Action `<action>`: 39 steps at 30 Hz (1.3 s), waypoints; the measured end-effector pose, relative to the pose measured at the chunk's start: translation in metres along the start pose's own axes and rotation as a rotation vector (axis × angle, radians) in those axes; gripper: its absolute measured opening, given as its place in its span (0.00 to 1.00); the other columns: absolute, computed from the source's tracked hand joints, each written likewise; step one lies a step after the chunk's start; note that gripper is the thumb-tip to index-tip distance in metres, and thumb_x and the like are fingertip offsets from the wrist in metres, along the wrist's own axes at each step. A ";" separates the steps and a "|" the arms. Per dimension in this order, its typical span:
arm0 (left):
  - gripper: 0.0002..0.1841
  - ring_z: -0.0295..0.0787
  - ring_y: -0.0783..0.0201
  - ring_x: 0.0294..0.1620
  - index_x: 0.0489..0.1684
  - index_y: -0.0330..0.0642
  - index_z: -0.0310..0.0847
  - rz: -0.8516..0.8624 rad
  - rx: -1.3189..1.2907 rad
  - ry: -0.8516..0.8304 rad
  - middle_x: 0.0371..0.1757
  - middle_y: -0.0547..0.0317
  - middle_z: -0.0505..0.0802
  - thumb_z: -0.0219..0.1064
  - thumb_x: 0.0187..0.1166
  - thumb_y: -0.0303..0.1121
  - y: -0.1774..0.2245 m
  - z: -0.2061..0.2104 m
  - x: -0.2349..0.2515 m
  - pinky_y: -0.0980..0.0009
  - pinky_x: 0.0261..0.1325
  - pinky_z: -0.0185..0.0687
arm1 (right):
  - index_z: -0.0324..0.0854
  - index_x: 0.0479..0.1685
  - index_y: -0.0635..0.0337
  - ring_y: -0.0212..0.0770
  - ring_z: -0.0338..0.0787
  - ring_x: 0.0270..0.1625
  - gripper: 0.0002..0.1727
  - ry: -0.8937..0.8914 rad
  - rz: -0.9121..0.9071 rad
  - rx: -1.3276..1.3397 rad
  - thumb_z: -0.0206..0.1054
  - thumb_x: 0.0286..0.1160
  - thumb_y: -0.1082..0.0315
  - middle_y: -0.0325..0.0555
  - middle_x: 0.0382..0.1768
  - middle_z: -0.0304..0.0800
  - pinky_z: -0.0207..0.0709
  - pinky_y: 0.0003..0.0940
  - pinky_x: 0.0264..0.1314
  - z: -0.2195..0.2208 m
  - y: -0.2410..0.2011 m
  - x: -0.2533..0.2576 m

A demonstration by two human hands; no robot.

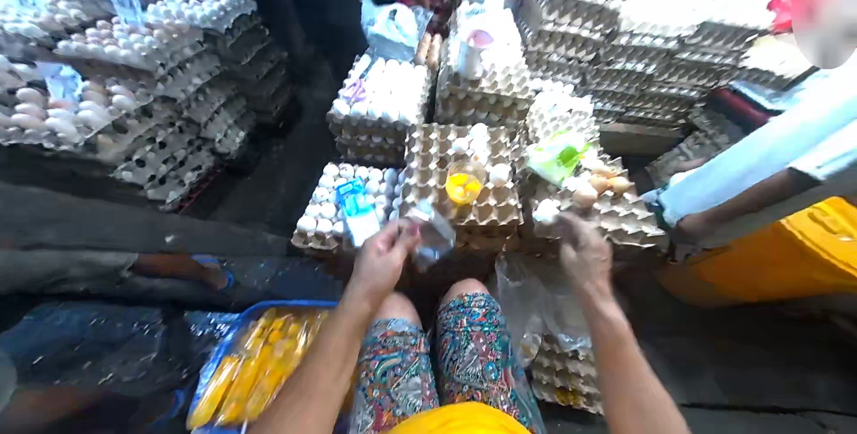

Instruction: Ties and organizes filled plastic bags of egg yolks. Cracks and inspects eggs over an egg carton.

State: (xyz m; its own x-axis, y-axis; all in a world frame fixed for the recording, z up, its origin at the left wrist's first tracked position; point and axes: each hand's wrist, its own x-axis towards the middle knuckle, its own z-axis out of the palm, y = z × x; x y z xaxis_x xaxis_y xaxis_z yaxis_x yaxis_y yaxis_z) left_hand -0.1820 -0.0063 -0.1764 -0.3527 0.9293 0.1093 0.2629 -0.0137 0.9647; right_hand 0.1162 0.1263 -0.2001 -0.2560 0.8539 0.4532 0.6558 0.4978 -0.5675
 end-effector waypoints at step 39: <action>0.07 0.93 0.73 0.44 0.51 0.36 0.86 -0.128 -0.278 -0.559 0.42 0.66 0.95 0.66 0.80 0.23 -0.047 0.063 -0.118 0.71 0.55 0.90 | 0.83 0.61 0.65 0.36 0.97 0.41 0.24 -0.119 0.317 1.048 0.42 0.95 0.61 0.44 0.42 0.97 0.92 0.32 0.44 -0.046 -0.038 -0.111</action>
State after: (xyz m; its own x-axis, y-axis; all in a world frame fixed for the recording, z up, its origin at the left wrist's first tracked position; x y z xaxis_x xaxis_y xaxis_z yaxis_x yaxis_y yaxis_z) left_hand -0.0963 -0.0923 -0.2499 0.1763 0.9811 -0.0800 -0.0198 0.0848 0.9962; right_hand 0.1519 0.0056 -0.1974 -0.2858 0.9470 0.1464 -0.2094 0.0873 -0.9739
